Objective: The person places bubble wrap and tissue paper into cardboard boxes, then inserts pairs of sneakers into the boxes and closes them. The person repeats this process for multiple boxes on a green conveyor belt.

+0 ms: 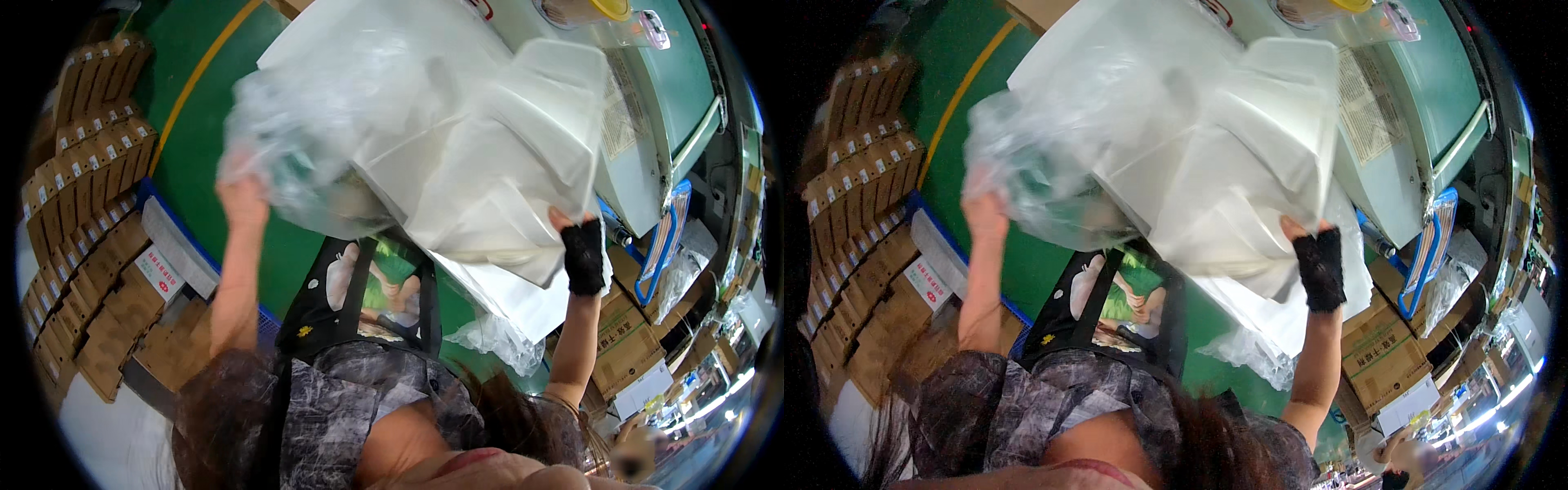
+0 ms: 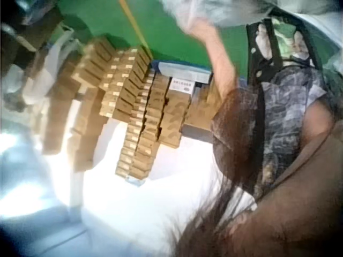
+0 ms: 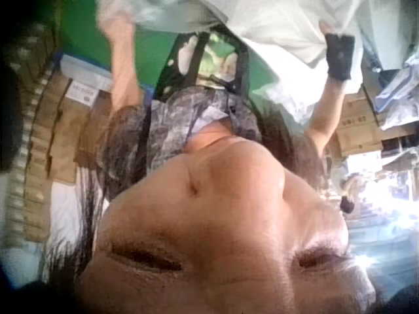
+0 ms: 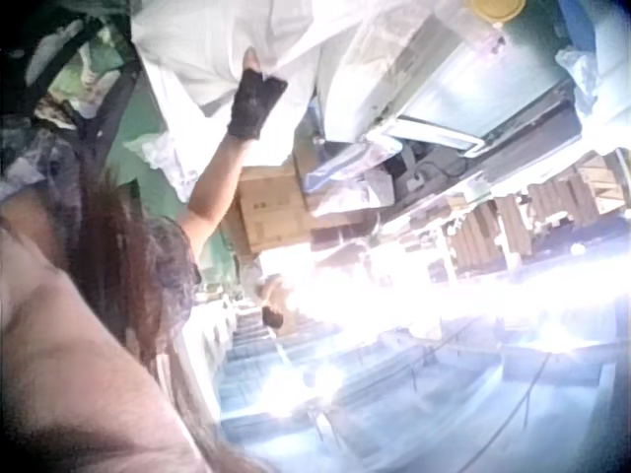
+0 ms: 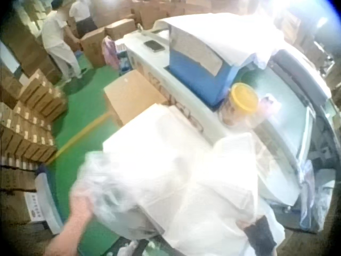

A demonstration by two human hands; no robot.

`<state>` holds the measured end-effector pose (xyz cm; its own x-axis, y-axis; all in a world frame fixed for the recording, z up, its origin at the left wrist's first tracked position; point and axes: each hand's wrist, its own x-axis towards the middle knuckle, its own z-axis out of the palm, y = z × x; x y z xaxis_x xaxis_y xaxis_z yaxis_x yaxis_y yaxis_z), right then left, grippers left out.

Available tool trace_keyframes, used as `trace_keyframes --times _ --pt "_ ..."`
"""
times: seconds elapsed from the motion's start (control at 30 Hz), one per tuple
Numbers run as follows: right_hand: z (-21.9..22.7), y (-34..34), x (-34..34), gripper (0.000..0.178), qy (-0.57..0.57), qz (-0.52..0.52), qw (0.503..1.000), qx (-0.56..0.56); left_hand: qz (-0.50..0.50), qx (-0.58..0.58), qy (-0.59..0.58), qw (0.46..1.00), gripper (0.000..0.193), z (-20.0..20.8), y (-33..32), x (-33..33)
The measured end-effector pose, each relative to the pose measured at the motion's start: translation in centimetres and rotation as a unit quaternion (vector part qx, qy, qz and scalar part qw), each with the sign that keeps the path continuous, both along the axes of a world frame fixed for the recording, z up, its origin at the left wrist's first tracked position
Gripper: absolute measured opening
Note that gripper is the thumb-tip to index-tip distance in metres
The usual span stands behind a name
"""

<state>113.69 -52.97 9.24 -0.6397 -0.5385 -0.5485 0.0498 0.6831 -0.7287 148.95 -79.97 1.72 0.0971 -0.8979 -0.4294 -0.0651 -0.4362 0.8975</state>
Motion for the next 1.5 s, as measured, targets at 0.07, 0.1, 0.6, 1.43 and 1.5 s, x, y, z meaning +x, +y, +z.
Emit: trace_keyframes --times 0.07,0.1,0.6,1.43,1.5 --pt "0.0 2.6 -0.1 0.029 0.033 -0.053 0.998 0.028 0.148 0.009 -0.099 0.984 0.024 0.4 -4.0 6.8" --pt "0.1 3.9 -0.2 0.029 0.021 -0.079 0.996 0.030 0.205 -0.018 -0.099 0.974 0.031 0.4 -4.9 10.0" --pt "4.5 11.6 4.4 0.036 0.001 -0.313 0.950 0.018 -0.334 -0.384 -0.301 0.807 0.019 -1.1 -0.4 -6.3" --pt "3.9 10.0 5.3 0.032 0.031 -0.295 0.952 0.080 -0.488 0.124 0.161 0.849 0.009 -6.0 -2.1 -20.5" --pt "3.9 10.0 5.2 0.032 0.026 -0.296 0.949 0.101 -0.500 0.099 0.171 0.843 0.008 -4.3 -3.0 -20.3"
